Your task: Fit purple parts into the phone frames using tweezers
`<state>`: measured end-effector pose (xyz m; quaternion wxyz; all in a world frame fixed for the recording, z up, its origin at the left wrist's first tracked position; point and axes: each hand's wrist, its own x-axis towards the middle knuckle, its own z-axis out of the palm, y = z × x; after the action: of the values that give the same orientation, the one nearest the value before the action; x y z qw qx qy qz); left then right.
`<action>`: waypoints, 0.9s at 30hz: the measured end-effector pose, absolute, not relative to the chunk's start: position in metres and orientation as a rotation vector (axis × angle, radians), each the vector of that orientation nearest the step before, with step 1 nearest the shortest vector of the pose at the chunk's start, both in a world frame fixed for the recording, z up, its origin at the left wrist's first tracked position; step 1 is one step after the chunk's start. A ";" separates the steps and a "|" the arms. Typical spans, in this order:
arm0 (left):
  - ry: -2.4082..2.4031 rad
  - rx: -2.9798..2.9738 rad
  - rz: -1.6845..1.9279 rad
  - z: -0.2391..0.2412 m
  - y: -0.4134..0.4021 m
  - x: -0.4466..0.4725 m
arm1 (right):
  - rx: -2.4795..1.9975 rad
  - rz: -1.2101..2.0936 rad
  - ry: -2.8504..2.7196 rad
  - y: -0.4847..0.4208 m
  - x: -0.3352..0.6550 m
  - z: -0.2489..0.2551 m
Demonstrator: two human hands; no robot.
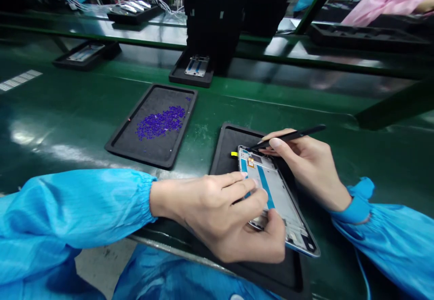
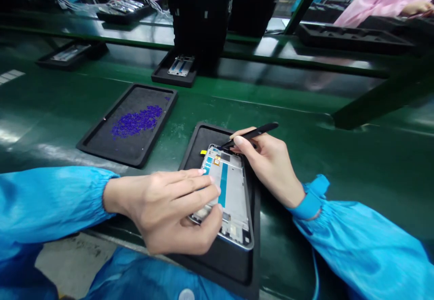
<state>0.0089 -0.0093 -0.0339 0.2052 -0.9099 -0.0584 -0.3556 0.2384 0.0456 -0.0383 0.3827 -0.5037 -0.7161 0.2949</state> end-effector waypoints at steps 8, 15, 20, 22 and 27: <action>-0.133 -2.463 -1.012 -0.034 -0.007 0.009 | -1.267 0.736 -1.869 0.047 0.242 -0.037; -0.139 -2.459 -1.009 -0.036 -0.008 0.010 | -1.282 0.711 -1.932 0.046 0.241 -0.034; -0.131 -2.468 -1.004 -0.037 -0.009 0.010 | -1.271 0.658 -2.001 0.046 0.241 -0.032; -0.128 -2.470 -0.999 -0.037 -0.009 0.009 | -1.258 0.612 -2.043 0.046 0.240 -0.031; -0.125 -2.475 -0.988 -0.037 -0.008 0.009 | -1.235 0.514 -2.126 0.045 0.240 -0.030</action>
<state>0.0091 -0.0078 -0.0366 0.2349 -0.9018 -0.0457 -0.3599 0.2397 0.0453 -0.0303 0.3096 -0.4676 -0.8047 0.1947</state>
